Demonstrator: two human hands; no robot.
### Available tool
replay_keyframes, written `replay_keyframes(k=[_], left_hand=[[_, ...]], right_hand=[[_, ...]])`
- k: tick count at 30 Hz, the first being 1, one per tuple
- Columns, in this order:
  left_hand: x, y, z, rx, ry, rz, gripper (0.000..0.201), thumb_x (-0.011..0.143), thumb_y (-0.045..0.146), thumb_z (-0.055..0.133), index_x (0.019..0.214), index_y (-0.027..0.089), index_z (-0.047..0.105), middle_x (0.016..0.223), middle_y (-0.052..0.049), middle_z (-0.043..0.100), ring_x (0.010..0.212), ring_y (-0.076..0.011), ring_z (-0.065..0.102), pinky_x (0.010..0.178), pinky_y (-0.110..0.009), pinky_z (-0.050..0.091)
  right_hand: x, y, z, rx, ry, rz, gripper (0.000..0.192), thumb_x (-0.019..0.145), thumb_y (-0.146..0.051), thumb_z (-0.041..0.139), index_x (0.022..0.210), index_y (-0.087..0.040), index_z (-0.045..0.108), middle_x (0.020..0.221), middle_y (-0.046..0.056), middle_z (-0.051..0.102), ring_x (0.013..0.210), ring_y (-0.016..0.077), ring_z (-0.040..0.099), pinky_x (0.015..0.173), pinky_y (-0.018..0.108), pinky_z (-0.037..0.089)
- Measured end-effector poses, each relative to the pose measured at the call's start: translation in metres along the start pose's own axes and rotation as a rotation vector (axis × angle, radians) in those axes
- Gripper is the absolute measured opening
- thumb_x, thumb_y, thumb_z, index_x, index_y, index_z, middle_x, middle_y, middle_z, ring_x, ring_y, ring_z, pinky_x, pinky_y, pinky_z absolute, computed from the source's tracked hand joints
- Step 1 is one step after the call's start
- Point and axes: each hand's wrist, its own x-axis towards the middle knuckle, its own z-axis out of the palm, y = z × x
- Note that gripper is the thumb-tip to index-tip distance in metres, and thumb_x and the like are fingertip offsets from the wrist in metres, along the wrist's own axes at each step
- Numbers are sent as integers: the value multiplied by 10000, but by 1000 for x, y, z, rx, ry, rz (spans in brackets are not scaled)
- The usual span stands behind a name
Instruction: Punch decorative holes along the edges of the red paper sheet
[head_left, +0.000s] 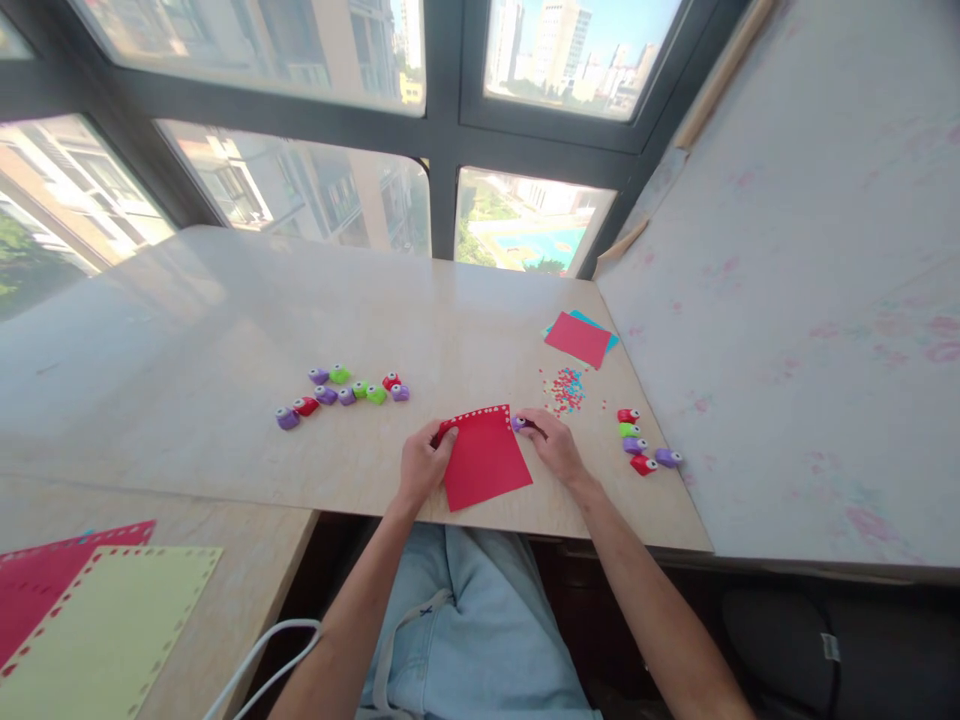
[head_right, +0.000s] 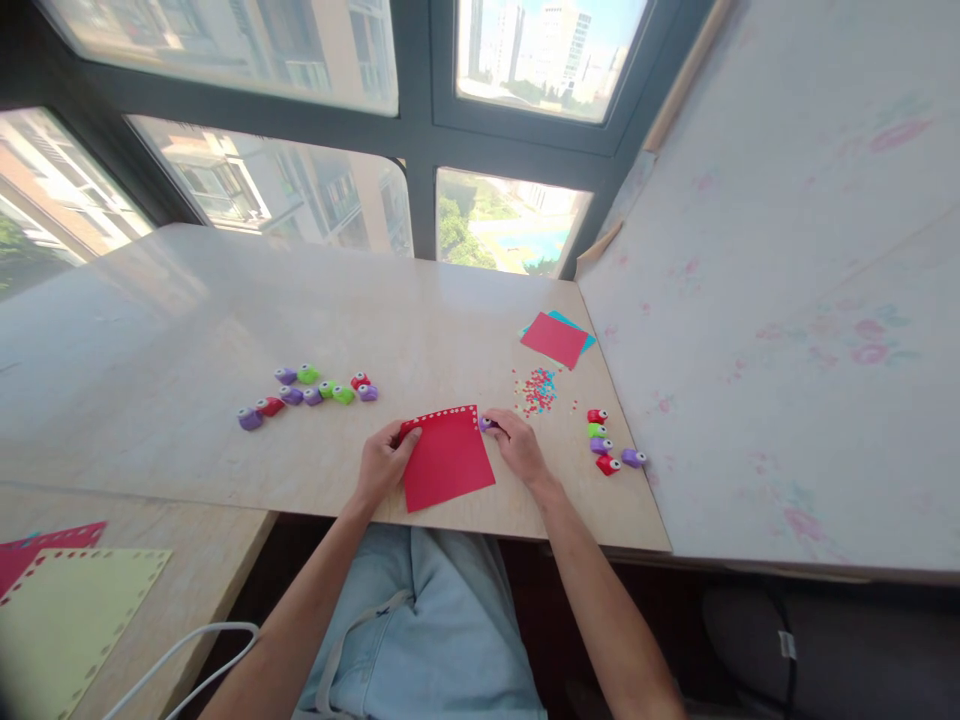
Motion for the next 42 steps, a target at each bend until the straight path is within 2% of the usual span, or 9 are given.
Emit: replay_keyframes(k=[5, 11, 18, 35, 42], left_hand=[[1, -1, -1, -3, 5, -7, 277, 882, 392, 502, 752, 171, 608, 675, -4, 598, 629, -132, 513, 578, -228, 365], [3, -3, -1, -75, -9, -32, 267, 873, 396, 513, 811, 167, 635, 699, -10, 616, 641, -137, 523, 573, -229, 364], [4, 2, -3, -137, -14, -43, 247, 864, 376, 522, 783, 164, 621, 704, -10, 617, 651, -134, 520, 585, -229, 379], [4, 5, -4, -26, 14, -49, 265, 861, 372, 506, 694, 171, 557, 631, 15, 543, 602, -124, 458, 569, -239, 324], [4, 4, -4, -40, 6, -66, 268, 857, 386, 503, 724, 169, 587, 672, -2, 583, 621, -134, 482, 581, -239, 347]], right_hand=[[4, 2, -1, 37, -28, 45, 240, 863, -217, 521, 1050, -224, 671, 1059, 80, 703, 1003, 212, 645, 923, 391, 499], [6, 6, 0, 33, -19, 5, 218, 872, -215, 521, 1037, -216, 663, 1048, 84, 704, 998, 211, 644, 920, 386, 493], [5, 8, 2, 13, -5, -35, 207, 889, -220, 520, 1043, -222, 659, 1057, 83, 701, 1009, 208, 642, 923, 388, 496], [4, 7, 0, 3, -16, -59, 223, 898, -224, 518, 1067, -240, 663, 1098, 72, 693, 1051, 208, 634, 959, 400, 486], [4, 6, 1, -32, -6, -48, 240, 901, -219, 504, 1077, -242, 665, 1101, 81, 695, 1050, 215, 636, 960, 416, 485]])
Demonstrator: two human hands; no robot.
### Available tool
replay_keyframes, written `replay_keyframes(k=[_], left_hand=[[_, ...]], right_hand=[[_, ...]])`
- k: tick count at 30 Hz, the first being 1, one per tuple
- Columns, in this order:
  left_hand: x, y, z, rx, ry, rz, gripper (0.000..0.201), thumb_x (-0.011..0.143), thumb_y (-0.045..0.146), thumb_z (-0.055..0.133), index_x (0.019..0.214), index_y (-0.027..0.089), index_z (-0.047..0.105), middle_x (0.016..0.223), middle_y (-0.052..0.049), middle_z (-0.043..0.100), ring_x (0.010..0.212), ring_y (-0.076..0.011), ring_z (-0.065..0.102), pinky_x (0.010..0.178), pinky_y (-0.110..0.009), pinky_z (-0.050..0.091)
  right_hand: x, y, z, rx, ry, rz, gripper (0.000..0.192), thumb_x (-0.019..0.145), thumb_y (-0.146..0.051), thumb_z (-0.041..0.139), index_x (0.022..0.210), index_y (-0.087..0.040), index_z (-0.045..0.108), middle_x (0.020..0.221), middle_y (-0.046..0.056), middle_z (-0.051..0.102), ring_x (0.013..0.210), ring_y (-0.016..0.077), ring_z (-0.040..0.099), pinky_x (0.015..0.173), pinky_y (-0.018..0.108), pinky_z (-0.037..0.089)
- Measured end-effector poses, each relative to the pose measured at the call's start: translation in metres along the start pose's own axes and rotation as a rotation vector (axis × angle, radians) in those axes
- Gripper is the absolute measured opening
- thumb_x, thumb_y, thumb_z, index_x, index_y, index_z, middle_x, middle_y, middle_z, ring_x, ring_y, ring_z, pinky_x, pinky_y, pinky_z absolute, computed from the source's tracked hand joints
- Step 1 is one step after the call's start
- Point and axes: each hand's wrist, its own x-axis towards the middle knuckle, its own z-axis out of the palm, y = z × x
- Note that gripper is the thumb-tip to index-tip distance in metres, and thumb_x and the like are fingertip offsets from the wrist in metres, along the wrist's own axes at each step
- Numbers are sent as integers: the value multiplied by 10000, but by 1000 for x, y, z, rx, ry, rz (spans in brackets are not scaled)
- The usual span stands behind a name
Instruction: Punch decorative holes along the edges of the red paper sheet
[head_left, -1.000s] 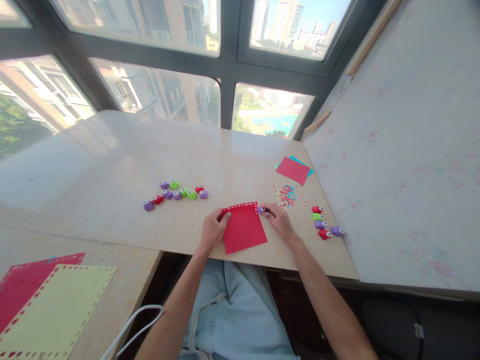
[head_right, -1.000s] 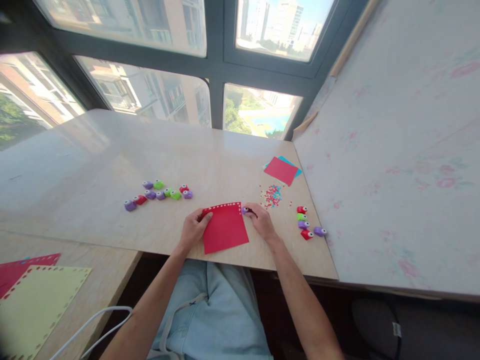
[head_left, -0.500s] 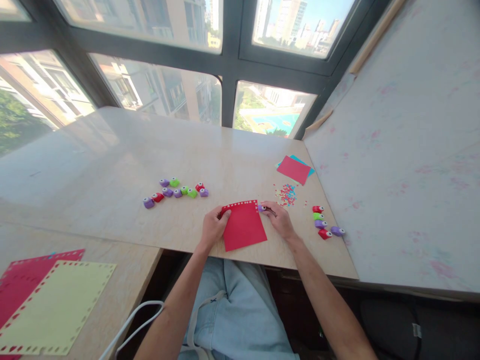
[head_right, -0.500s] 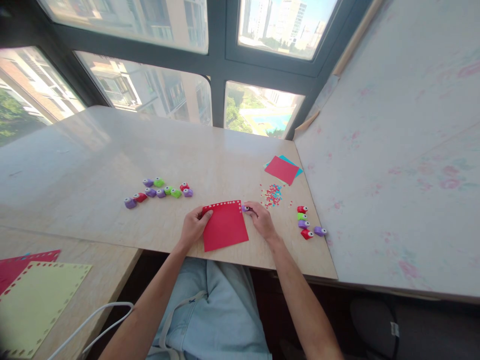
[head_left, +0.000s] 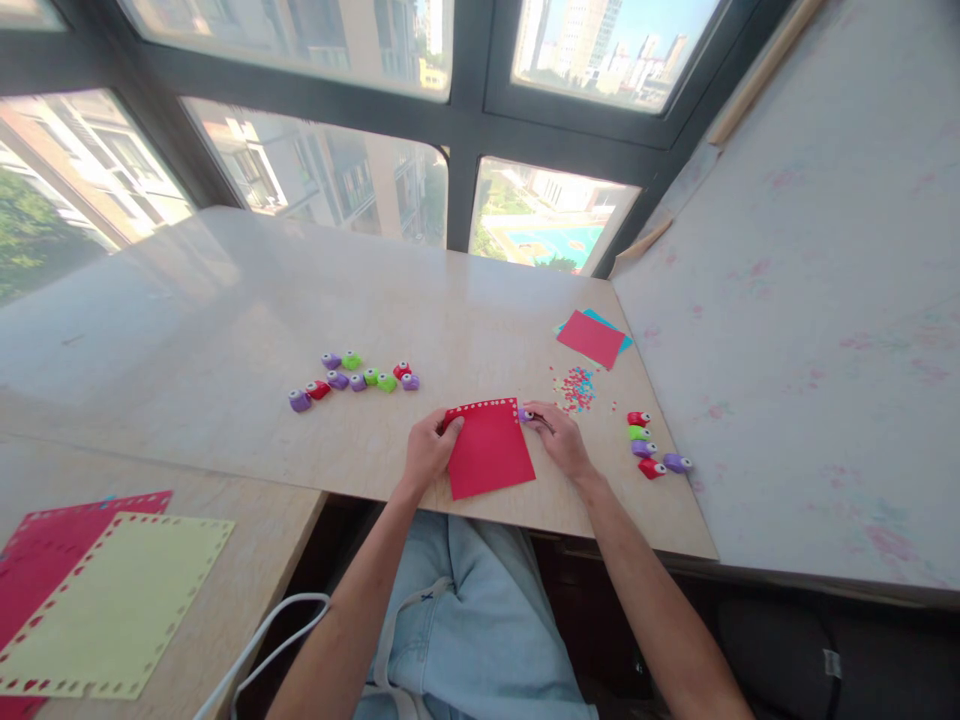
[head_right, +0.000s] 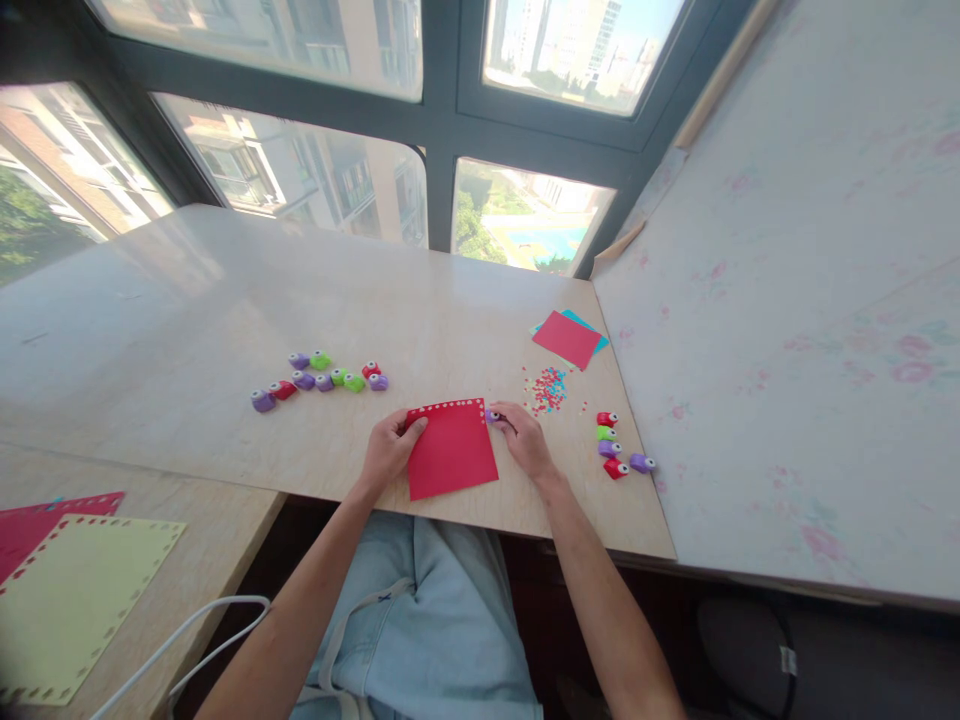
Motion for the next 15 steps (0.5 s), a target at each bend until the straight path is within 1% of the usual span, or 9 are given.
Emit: replay_keyframes(k=[11, 15], left_hand=[[0, 0, 0, 1, 4, 9, 250, 857, 367, 504, 716, 174, 578, 659, 0, 577, 622, -134, 482, 572, -236, 345], [-1, 1, -1, 1, 3, 9, 253, 858, 370, 504, 720, 172, 582, 666, -2, 583, 627, -135, 490, 573, -237, 350]], right_hand=[[-1, -1, -1, 5, -13, -48, 241, 915, -207, 495, 1088, -240, 660, 1124, 81, 688, 1079, 209, 627, 982, 415, 478], [-1, -3, -2, 3, -11, -45, 250, 916, -208, 489, 1089, -245, 666, 1134, 80, 686, 1087, 212, 625, 988, 424, 475]])
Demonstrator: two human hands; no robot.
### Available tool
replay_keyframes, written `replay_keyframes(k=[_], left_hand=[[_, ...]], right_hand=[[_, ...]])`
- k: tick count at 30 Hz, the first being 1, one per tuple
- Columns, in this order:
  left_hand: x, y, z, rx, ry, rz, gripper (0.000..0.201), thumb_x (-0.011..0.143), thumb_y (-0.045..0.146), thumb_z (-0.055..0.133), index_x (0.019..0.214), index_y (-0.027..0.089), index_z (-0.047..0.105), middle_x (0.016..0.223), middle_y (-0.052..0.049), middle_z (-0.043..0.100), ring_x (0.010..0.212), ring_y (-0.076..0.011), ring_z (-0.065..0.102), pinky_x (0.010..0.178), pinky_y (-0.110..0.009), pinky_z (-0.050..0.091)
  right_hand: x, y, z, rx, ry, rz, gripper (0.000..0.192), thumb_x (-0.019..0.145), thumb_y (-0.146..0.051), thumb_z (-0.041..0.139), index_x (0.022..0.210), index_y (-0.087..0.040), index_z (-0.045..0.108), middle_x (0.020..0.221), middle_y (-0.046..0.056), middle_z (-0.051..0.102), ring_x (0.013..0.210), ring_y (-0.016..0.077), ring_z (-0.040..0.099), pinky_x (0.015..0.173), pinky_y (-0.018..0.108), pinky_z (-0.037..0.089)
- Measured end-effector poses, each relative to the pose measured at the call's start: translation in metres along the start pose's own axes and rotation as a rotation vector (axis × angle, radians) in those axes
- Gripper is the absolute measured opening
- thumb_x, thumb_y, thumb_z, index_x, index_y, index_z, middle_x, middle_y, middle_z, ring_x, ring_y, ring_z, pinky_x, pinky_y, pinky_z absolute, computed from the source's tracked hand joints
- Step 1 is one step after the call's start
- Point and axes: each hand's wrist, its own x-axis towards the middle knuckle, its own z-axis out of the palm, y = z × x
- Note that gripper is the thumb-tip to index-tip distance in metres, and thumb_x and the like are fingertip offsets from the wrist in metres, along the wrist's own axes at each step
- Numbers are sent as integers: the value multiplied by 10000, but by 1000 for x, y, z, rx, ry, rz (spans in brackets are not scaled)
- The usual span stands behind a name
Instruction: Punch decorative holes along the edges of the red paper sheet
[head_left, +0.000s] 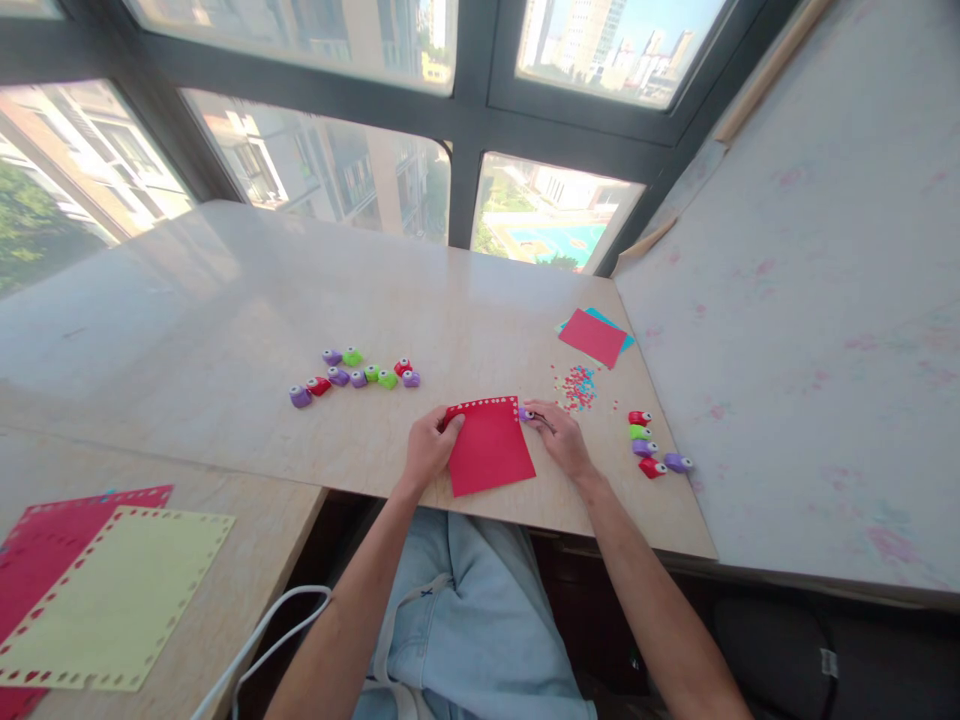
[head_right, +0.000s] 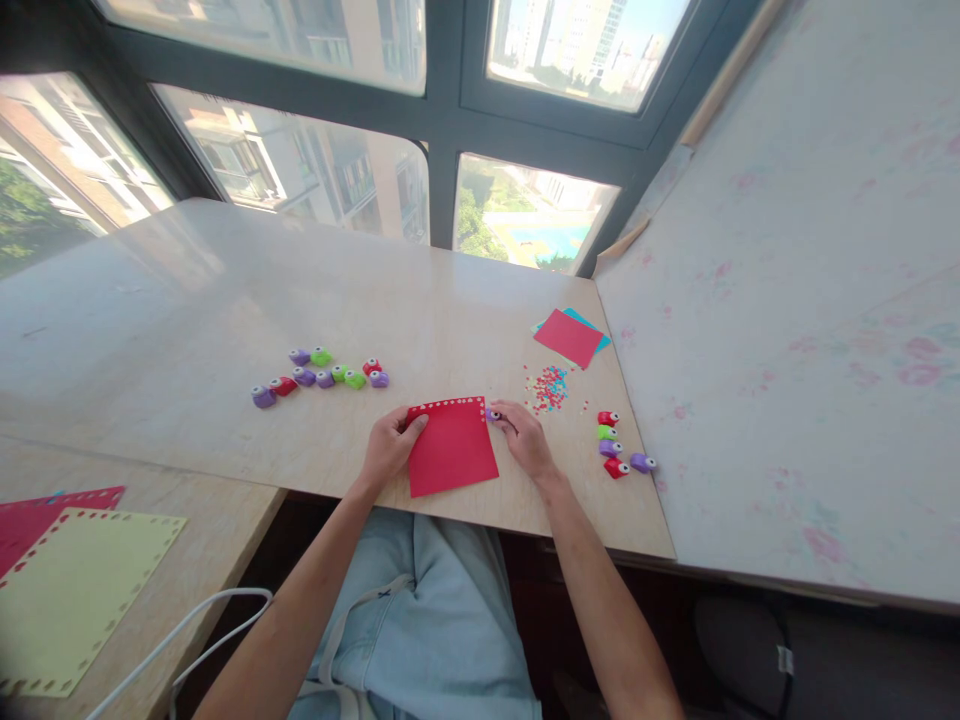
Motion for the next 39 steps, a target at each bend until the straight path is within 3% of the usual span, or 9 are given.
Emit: replay_keyframes(k=[7, 16, 28, 39], left_hand=[[2, 2, -1, -21, -10, -4, 251, 851, 366, 509, 730, 166, 601, 677, -13, 602, 634, -140, 506, 573, -239, 362], [14, 0, -1, -49, -117, -64, 298, 838, 399, 512, 866, 155, 681, 821, -57, 705, 724, -184, 610, 601, -247, 422], [41, 10, 14, 182, -61, -65, 281, 845, 358, 489, 725, 158, 646, 709, -38, 670, 645, -166, 579, 575, -254, 353], [30, 6, 5, 118, -122, -11, 293, 858, 380, 494, 742, 156, 645, 712, -37, 666, 651, -160, 567, 570, -238, 367]], right_hand=[[-2, -4, -2, 1, -4, -11, 241, 925, -209, 489, 1087, -233, 665, 1134, 89, 684, 1084, 205, 625, 986, 412, 480], [-3, -2, -1, 5, -39, -25, 251, 929, -229, 519, 1146, -238, 646, 1140, 88, 686, 1080, 208, 633, 973, 396, 497], [-1, -5, -1, -46, -24, -8, 272, 931, -298, 555, 1177, -228, 645, 1151, 98, 691, 1070, 213, 637, 953, 410, 502], [-2, -4, -2, -131, 12, 14, 249, 930, -338, 561, 1118, -218, 673, 1087, 99, 701, 1031, 235, 627, 934, 438, 491]])
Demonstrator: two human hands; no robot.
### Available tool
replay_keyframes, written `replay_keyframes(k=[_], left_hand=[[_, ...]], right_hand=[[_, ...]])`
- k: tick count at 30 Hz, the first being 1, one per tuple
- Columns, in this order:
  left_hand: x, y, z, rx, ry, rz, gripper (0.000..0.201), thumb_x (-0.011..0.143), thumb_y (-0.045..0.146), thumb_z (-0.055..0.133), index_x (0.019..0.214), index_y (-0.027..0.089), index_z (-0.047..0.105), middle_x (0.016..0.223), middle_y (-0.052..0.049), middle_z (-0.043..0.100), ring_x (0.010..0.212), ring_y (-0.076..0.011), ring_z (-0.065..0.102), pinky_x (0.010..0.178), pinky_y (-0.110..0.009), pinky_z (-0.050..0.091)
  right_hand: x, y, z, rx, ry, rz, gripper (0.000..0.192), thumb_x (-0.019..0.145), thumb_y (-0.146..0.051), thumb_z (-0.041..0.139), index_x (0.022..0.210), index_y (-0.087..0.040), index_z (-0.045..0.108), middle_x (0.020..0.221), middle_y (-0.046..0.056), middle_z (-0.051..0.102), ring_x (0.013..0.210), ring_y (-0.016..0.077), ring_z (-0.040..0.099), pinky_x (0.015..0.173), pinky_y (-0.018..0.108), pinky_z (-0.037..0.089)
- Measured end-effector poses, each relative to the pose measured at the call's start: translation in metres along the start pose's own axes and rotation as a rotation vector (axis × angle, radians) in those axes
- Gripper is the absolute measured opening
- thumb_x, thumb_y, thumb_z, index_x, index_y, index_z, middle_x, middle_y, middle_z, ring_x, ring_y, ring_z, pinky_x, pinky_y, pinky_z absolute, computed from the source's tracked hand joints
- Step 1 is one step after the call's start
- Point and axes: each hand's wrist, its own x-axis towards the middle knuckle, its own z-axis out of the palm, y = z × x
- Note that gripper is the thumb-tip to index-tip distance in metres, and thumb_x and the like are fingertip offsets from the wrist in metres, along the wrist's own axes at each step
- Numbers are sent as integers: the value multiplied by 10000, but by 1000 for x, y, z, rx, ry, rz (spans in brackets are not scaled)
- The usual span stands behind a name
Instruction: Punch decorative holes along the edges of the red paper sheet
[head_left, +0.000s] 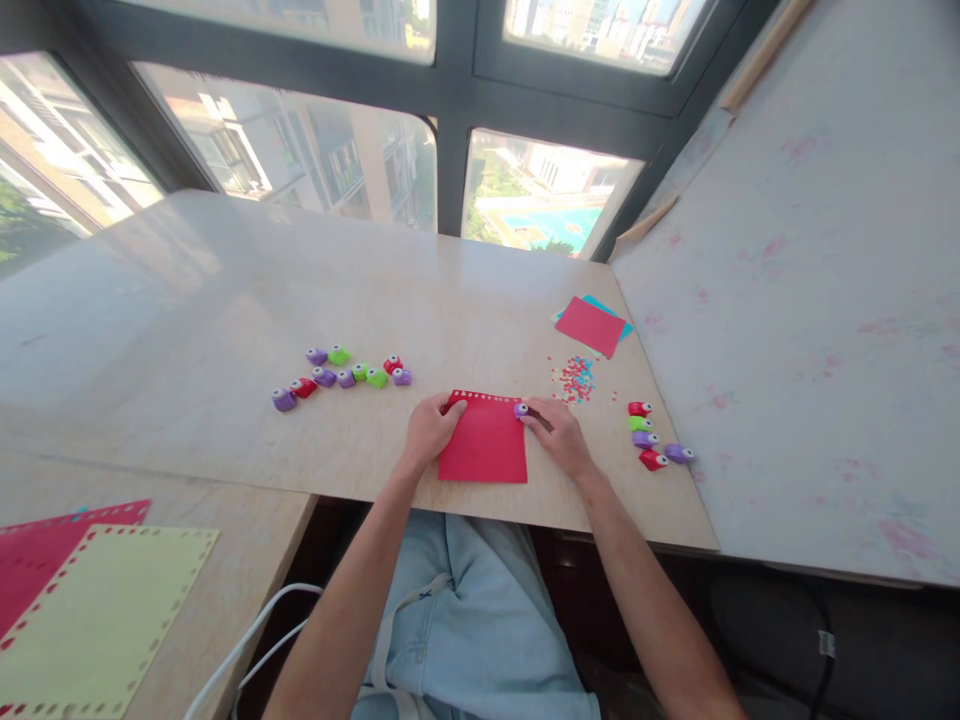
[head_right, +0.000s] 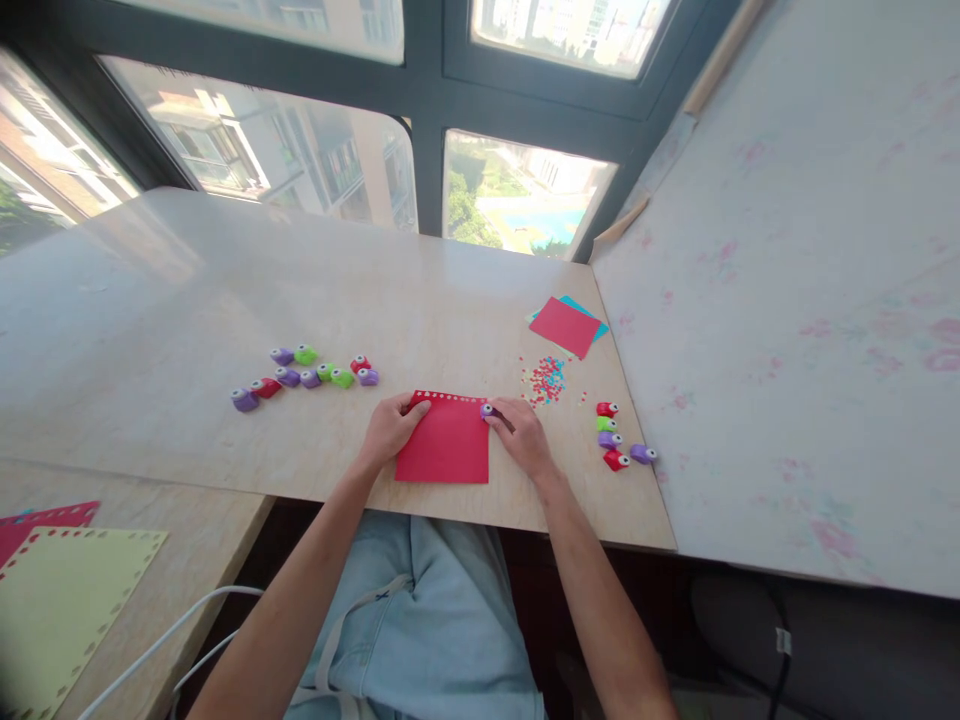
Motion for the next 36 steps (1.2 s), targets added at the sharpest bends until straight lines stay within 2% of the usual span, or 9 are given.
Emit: replay_keyframes(k=[6, 10, 18, 27, 36], left_hand=[[3, 3, 8, 11, 68, -52, 291, 867, 381, 490, 808, 166, 676, 771, -52, 689, 687, -173, 592, 600, -249, 382], [4, 6, 10, 40, 136, -69, 282, 867, 375, 493, 764, 169, 657, 743, -41, 675, 674, -172, 583, 605, -258, 370], [7, 10, 8, 29, 97, -59, 270, 863, 370, 495, 751, 169, 638, 723, -19, 652, 661, -153, 553, 610, -254, 348], [3, 11, 6, -17, 107, -74, 296, 872, 396, 504, 703, 170, 592, 641, 13, 580, 612, -128, 493, 573, -232, 346], [4, 12, 5, -70, 74, -142, 264, 875, 391, 528, 777, 175, 646, 721, 5, 642, 669, -141, 545, 604, -237, 394]], right_hand=[[0, -5, -3, 2, -13, 22, 236, 929, -341, 565, 1110, -237, 675, 1073, 84, 704, 1020, 235, 628, 930, 437, 488], [-4, -10, -5, 13, -12, 22, 233, 927, -328, 574, 1117, -234, 670, 1066, 82, 705, 1009, 230, 628, 921, 429, 493], [-8, -17, -7, 19, -7, 55, 241, 925, -319, 578, 1137, -248, 670, 1071, 73, 709, 1020, 227, 636, 928, 423, 502], [-5, -23, -11, 48, 5, 94, 237, 897, -301, 628, 1122, -261, 690, 1046, 63, 721, 995, 224, 652, 908, 421, 525], [-6, -23, -13, 73, -9, 109, 278, 882, -240, 656, 1158, -262, 678, 1059, 61, 719, 1019, 218, 645, 929, 415, 521]])
